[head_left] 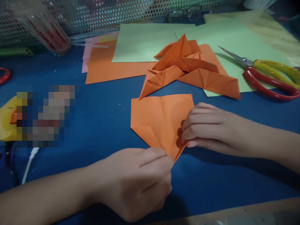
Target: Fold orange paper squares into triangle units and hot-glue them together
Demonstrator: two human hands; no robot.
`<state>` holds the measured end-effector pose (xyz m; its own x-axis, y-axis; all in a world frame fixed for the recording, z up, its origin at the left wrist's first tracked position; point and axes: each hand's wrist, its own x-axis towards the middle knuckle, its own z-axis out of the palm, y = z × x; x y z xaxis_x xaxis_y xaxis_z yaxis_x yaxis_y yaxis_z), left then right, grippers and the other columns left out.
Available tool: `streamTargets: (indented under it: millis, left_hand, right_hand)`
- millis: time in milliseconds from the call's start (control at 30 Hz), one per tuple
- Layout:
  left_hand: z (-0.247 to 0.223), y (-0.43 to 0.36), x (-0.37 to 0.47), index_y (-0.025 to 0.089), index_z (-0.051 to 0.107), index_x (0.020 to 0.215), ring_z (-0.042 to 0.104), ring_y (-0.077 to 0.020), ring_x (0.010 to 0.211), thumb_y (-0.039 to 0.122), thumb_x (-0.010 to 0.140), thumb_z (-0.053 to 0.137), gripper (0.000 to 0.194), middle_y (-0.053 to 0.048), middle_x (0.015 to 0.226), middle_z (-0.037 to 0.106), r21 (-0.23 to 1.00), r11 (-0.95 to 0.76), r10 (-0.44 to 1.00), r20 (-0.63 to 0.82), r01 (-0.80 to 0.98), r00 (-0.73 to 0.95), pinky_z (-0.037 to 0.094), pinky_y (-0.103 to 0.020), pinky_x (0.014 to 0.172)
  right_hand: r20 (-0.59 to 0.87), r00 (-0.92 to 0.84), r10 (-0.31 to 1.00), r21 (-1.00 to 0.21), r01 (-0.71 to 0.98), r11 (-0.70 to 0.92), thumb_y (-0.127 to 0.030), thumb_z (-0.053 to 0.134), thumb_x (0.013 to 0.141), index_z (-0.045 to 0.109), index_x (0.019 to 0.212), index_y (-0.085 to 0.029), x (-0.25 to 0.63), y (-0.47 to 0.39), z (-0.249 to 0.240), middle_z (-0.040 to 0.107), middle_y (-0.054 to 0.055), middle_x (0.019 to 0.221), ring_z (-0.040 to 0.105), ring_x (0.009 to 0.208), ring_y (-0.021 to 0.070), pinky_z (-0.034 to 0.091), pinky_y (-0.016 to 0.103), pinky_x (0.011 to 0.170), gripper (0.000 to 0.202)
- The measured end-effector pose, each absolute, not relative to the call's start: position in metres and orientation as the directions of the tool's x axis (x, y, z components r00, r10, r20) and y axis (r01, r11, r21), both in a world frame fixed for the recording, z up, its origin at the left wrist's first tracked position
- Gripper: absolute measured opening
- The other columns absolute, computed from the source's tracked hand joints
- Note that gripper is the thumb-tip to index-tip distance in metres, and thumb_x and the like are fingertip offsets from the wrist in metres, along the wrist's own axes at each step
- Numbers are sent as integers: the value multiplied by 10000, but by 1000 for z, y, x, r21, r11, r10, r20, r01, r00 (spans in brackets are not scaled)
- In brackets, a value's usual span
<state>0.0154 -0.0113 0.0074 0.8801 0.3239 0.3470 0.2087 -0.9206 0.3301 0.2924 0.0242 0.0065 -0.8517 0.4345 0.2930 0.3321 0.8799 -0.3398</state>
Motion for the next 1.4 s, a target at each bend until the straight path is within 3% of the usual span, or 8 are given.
streamTargets:
  millis: [267, 600, 700, 800, 900, 1000, 1233, 1400]
  left_hand:
    - [12, -7, 14, 182, 693, 867, 645, -170, 786, 130, 1062, 478, 295, -53, 904, 729, 330, -940, 175, 258, 84, 950, 587, -263, 771]
    - [4, -2, 18, 180, 604, 1101, 653, -147, 650, 160, 1039, 424, 192, 22, 799, 694, 614, -753, 363, 88, 236, 928, 494, -245, 527]
    - [8, -1, 15, 161, 638, 1089, 746, -179, 858, 146, 1018, 452, 199, -53, 987, 779, 551, -808, 358, 174, 211, 918, 611, -275, 844]
    - [12, 0, 11, 177, 659, 1149, 566, -316, 1468, 168, 999, 512, 210, -150, 1505, 654, 515, -819, 375, 149, 252, 915, 356, -575, 1298]
    - [13, 0, 9, 204, 624, 1222, 319, -333, 1637, 213, 972, 590, 252, -99, 1666, 512, 564, -770, 363, 2, 298, 932, 201, -681, 1339]
    - [16, 0, 10, 205, 565, 1348, 354, -280, 1625, 270, 992, 622, 366, -57, 1682, 490, 582, -755, 339, -49, 303, 939, 190, -653, 1354]
    - [28, -10, 13, 214, 635, 1336, 534, -274, 1502, 392, 973, 719, 413, -9, 1606, 588, 488, -823, 326, -12, 290, 945, 446, -464, 1234]
    - [16, -23, 13, 219, 656, 1288, 548, -233, 1477, 392, 1008, 700, 332, 45, 1563, 631, 423, -863, 349, 101, 278, 932, 223, -476, 1361]
  right_hand:
    - [231, -824, 518, -471, 372, 800, -273, 512, 1121, 602, 1107, -241, 290, 19, 4, 704, -12, 939, 637, 870, 146, 449, 307, 830, 96]
    - [315, -739, 596, -340, 499, 797, -273, 485, 1122, 677, 1031, -271, 291, 18, -1, 694, 35, 1043, 652, 913, 192, 470, 382, 820, 212]
    - [353, -701, 620, -251, 567, 784, -191, 487, 1099, 666, 1112, -285, 297, 20, 0, 683, 40, 1074, 657, 953, 198, 511, 382, 834, 203]
    - [393, -576, 717, -171, 720, 672, -241, 528, 1091, 651, 1293, -247, 304, 23, -3, 666, 108, 1184, 669, 1065, 240, 565, 406, 900, 237]
    - [373, -438, 818, -133, 847, 514, -450, 528, 1091, 590, 1456, -164, 311, 26, -13, 641, 196, 1255, 638, 1192, 377, 550, 566, 1002, 468]
    - [357, -399, 845, -154, 866, 475, -581, 464, 1082, 615, 1431, -203, 314, 29, -20, 638, 185, 1250, 612, 1206, 440, 506, 657, 1018, 537]
    - [382, -418, 824, -309, 783, 540, -562, 562, 1055, 737, 1198, -277, 309, 29, -11, 703, 117, 1142, 644, 1094, 352, 534, 564, 943, 364]
    - [318, -414, 853, -440, 733, 520, -537, 682, 992, 743, 1085, -279, 304, 27, -3, 748, 72, 1086, 671, 1059, 316, 581, 473, 845, 281]
